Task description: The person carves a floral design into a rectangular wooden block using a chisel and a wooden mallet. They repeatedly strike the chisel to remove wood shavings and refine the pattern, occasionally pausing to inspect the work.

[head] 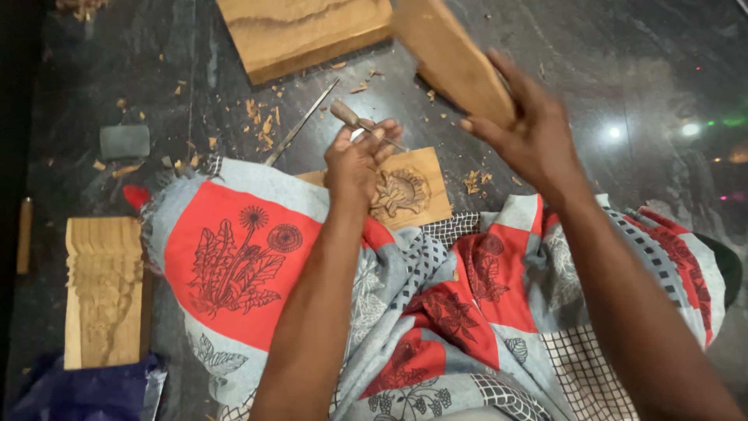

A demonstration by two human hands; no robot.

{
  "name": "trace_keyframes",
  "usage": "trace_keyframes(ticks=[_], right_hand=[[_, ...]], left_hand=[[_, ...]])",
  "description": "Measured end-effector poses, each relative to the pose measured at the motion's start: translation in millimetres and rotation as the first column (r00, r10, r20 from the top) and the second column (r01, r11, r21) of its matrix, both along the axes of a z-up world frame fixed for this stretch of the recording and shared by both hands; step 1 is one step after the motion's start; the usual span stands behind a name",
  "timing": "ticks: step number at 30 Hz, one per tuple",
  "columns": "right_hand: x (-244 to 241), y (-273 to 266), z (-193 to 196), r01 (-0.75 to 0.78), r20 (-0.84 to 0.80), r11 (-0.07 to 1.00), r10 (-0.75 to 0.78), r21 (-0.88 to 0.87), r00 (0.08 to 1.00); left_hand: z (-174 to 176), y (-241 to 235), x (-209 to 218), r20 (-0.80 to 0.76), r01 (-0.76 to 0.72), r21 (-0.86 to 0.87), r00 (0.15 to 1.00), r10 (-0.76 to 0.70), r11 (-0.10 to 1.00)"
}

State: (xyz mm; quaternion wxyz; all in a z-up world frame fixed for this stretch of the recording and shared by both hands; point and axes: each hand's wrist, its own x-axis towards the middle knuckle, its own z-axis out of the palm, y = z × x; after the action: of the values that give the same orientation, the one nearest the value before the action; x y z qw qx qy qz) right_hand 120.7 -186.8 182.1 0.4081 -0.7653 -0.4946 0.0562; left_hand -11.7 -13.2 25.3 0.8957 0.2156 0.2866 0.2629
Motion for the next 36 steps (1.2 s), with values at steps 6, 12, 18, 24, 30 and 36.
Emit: trace_keyframes(ticks=[6,12,18,24,30,36], right_hand=[[-28.5,-75.7,-39.2,0.398,-0.581,0.871,-0.489,-0.288,0.650],[-52.4,-90.3,-73.1,0.413,-0.824,0.807,-0.532,-0.423,0.195],[-43.7,-81.5,-82.5,0.370,-0.802,0.815,-0.548,-0.446,0.239],[-40.9,-77.3,-87.6,0.357,-0.833,0.816,-0.532,-0.455,0.154],[-40.7,-78.7,-91.3,0.331,-0.834,0.827,-0.525,-0.454,0.167],[-39.4,-78.3,-96.2,0.328,-0.840,0.830,-0.519,-0.452,0.156]], left_hand=[[9.4,21.6,23.2,-0.101,0.245,0.397,0.970,-0.223,0.885],[16.0,47.0,53.1,-0.454,0.677,0.554,0.733,-0.506,0.485],[3.4,36.8,55.8,-0.313,0.711,0.459,0.691,-0.652,0.533],[0.7,44.7,54.6,-0.294,0.733,0.375,0.675,-0.677,0.568],[8.3,52.7,54.2,-0.223,0.617,0.412,0.782,-0.582,0.671],[7.9,46.5,45.0,-0.418,0.657,0.419,0.752,-0.509,0.627]])
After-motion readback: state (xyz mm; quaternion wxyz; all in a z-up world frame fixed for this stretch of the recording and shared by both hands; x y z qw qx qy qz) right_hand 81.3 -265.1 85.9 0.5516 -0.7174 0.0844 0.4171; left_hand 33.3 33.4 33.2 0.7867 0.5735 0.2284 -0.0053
